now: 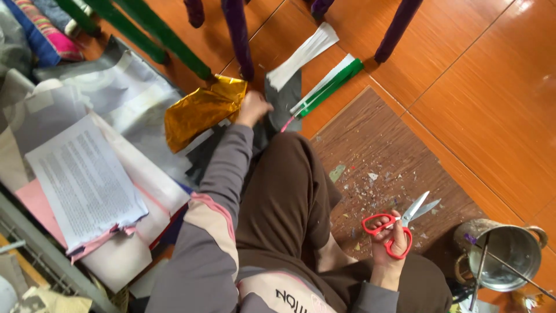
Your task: Cutting and folding strips of paper to prepare materials for a craft project.
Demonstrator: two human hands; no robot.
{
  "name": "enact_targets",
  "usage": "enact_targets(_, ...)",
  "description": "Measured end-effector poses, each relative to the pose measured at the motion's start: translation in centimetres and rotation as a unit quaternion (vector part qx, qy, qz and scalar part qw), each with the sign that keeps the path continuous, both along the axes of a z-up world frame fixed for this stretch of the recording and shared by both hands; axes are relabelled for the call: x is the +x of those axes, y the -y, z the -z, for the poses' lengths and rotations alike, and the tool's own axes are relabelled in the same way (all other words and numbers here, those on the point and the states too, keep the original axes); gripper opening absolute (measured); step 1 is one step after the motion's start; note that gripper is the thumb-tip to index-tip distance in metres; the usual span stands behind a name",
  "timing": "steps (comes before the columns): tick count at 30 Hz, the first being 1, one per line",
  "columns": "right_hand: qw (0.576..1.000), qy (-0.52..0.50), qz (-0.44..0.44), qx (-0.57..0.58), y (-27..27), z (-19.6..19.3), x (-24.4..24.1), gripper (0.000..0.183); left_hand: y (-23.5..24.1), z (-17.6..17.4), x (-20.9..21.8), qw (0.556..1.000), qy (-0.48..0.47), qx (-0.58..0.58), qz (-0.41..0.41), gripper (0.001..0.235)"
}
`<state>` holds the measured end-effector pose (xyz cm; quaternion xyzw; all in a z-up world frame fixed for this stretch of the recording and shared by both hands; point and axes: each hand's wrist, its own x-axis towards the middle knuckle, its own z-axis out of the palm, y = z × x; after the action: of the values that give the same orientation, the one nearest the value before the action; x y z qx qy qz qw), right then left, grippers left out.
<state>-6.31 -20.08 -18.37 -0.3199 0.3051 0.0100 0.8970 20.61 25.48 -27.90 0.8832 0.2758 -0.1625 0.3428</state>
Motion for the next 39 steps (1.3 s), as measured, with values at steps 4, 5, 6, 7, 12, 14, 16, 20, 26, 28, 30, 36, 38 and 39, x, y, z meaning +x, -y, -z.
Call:
enact_targets(4, 1.0, 0.019, -0.004, 0.021, -0.6, -1.4, -0.5, 0.029, -2.0, -8.1, -0.2, 0.995, 0.001, -0.104, 0.001, 0.034)
enact_targets(5, 1.0, 0.012, 0.004, 0.008, -0.6, -1.5, -0.6, 0.03, -2.2, -9.9, -0.7, 0.984, -0.024, -0.174, -0.008, 0.028)
enact_targets(6, 1.0, 0.007, 0.013, -0.003, -0.8, -1.6, -0.7, 0.031, -2.4, -11.9, -1.0, 0.969, -0.048, -0.243, -0.014, 0.023)
enact_targets(7, 1.0, 0.012, 0.011, -0.001, -1.0, -2.0, -0.6, 0.031, -3.2, -11.1, -1.5, 0.97, -0.043, -0.241, -0.015, 0.023)
enact_targets(12, 0.999, 0.017, -0.031, -0.018, 1.3, 1.4, -1.3, 0.028, -6.9, -5.0, -4.6, 0.991, -0.088, -0.066, 0.078, 0.051)
enact_targets(14, 0.999, 0.015, -0.036, -0.013, 1.9, 2.5, -1.6, 0.028, -8.5, -4.5, -6.8, 0.985, -0.102, -0.03, 0.138, 0.049)
enact_targets(16, 0.999, 0.014, -0.04, -0.007, 2.2, 3.0, -1.6, 0.028, -9.9, -3.0, -8.8, 0.974, -0.116, 0.007, 0.196, 0.047)
enact_targets(20, 0.998, -0.006, -0.05, -0.036, 1.9, 2.7, -1.6, 0.026, -10.9, -0.9, -13.8, 0.961, -0.133, 0.152, 0.19, 0.031)
enact_targets(26, 0.965, -0.063, -0.112, -0.227, 0.4, 2.8, -1.3, 0.03, -5.5, -6.5, -16.9, 0.898, 0.085, 0.376, 0.213, 0.023)
enact_targets(28, 0.94, -0.054, -0.137, -0.307, 0.4, 2.5, -1.3, 0.031, -4.2, -6.5, -17.0, 0.849, 0.268, 0.37, 0.264, 0.02)
enact_targets(30, 0.854, -0.028, -0.188, -0.484, 0.0, 0.2, -1.3, 0.035, -3.4, -6.4, -15.8, 0.86, 0.156, 0.248, 0.418, 0.056)
enact_targets(36, 0.656, -0.213, -0.27, -0.671, 5.2, 9.2, -0.1, 0.057, -4.7, 1.1, -15.1, 0.818, 0.221, 0.313, 0.43, 0.04)
enact_targets(38, 0.654, -0.216, -0.269, -0.673, 6.3, 11.2, 0.2, 0.058, -4.9, 3.0, -16.4, 0.785, 0.295, 0.332, 0.432, 0.03)
enact_targets(39, 0.651, -0.217, -0.269, -0.676, 6.9, 12.3, 0.3, 0.06, -5.1, 3.9, -17.0, 0.748, 0.366, 0.348, 0.43, 0.021)
